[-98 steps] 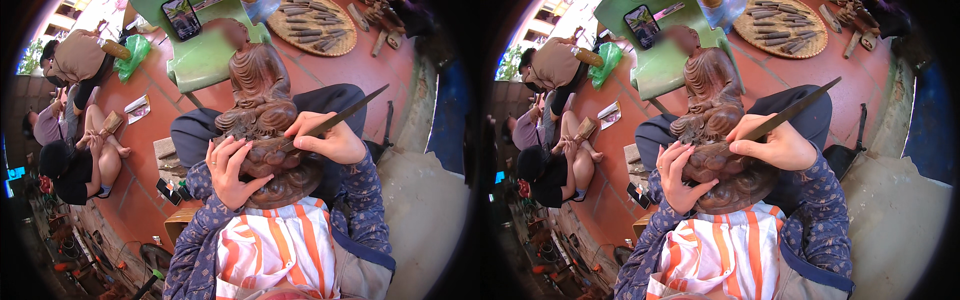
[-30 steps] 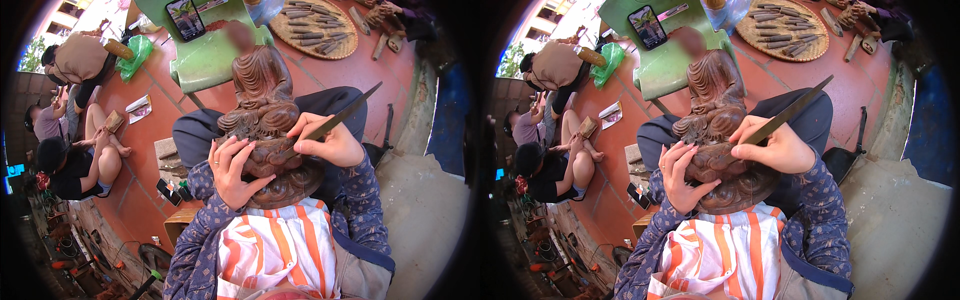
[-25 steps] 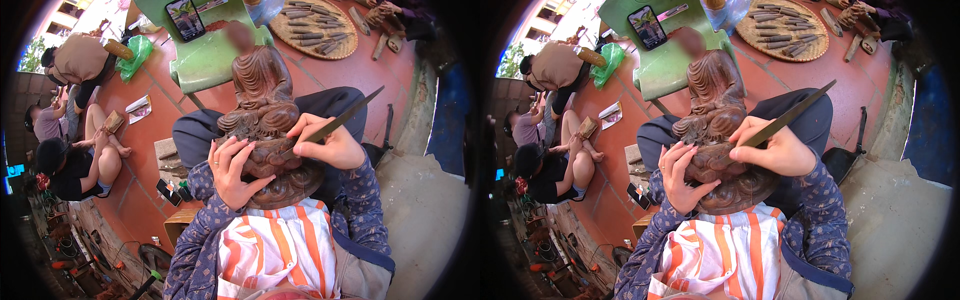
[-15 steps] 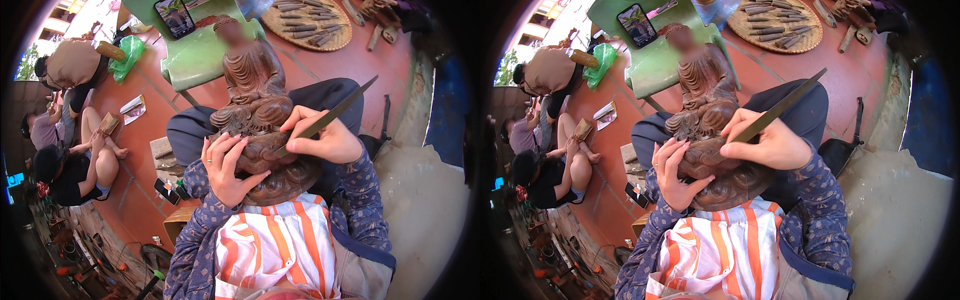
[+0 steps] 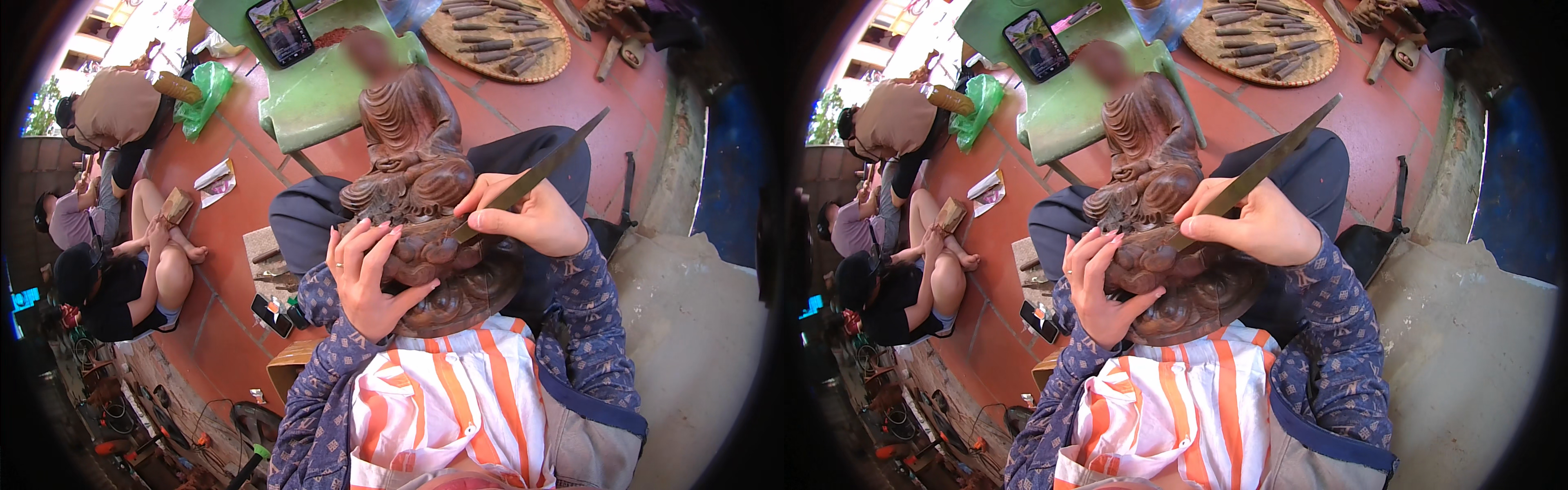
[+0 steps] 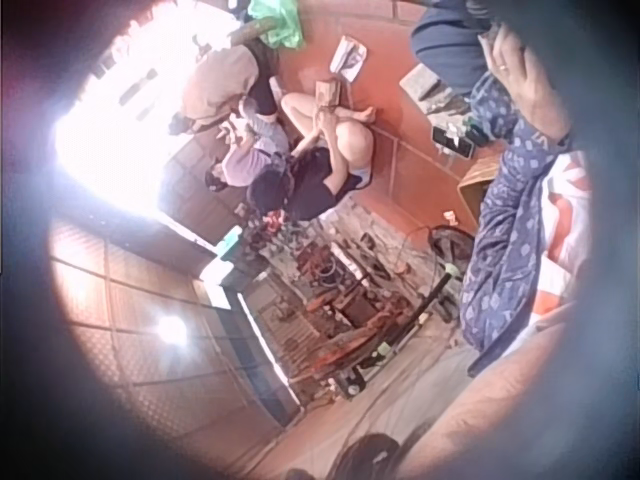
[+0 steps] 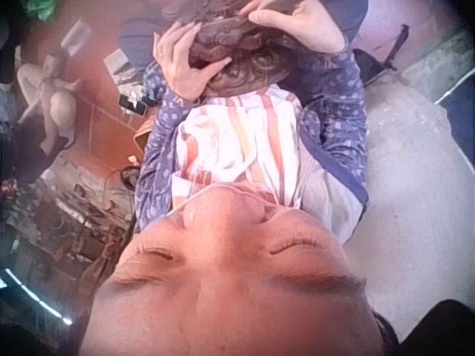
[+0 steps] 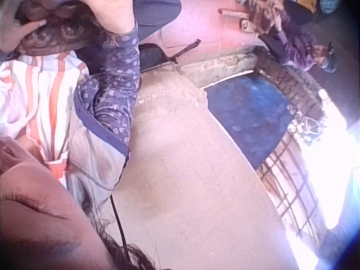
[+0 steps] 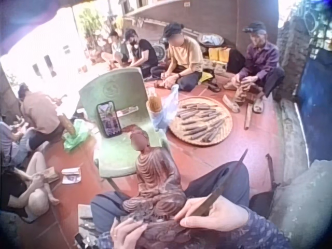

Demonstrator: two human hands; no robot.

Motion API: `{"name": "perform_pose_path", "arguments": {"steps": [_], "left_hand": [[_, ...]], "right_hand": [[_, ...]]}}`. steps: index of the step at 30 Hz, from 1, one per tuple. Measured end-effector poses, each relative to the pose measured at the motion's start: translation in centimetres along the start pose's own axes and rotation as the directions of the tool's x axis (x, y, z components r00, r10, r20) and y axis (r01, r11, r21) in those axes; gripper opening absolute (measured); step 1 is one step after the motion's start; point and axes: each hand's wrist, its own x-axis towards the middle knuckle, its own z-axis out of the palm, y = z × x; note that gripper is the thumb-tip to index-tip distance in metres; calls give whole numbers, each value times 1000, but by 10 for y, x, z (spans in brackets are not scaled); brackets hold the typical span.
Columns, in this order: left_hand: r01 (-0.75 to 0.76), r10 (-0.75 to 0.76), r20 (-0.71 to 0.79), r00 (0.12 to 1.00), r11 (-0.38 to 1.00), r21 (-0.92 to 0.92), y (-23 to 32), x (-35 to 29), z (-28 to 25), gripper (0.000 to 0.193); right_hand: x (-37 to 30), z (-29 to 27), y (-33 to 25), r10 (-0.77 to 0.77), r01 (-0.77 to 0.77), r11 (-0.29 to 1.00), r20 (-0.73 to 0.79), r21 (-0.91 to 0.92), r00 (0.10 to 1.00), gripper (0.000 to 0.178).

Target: The person is carving a wooden Buddha statue using a chisel. They are seated on the floor, holding the statue with one hand and using the chisel with the other to shape and refine the details of the statue.

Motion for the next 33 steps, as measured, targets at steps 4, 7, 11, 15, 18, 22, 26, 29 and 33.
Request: {"name": "perform_pose_path", "arguments": {"steps": [4, 7, 11, 15, 18, 22, 26, 29, 33], "left_hand": [[6, -6, -1, 1000, 1000, -14, -1, 0, 0, 76], [16, -16, -7, 1000, 999, -30, -2, -1, 2, 76], [15, -15, -6, 1000, 999, -29, -1, -1, 0, 75], [20, -20, -11, 1000, 999, -32, -2, -1, 1, 75], [0, 0, 7, 1000, 1000, 5, -1, 0, -1, 77], [0, 0, 2, 1000, 1000, 0, 0, 0, -1, 77], [8, -8, -1, 1000, 1000, -15, -2, -1, 1, 76], [13, -13, -7, 1000, 1000, -24, -1, -1, 1, 76], [11, -11, -6, 1000, 1000, -27, -2, -1, 1, 76]], "right_hand": [[-3, 8, 4, -143, 146, 986, 46, -75, 989, 11], [-3, 7, -1, -70, 72, 996, 43, -59, 997, 12], [0, 0, 1, -10, 10, 1000, 46, 1, 999, 12], [-3, 10, -1, -86, 89, 992, 34, -88, 996, 11], [-1, 5, -1, 8, -8, 1000, 17, -8, 1000, 12], [-1, 3, -5, 33, -33, 999, 12, 15, 999, 13], [-4, 11, 1, -64, 66, 995, 29, -75, 998, 13], [1, 1, -2, 67, -67, 996, 13, 57, 998, 12], [-5, 9, 2, -76, 78, 996, 44, -48, 996, 12]]}}
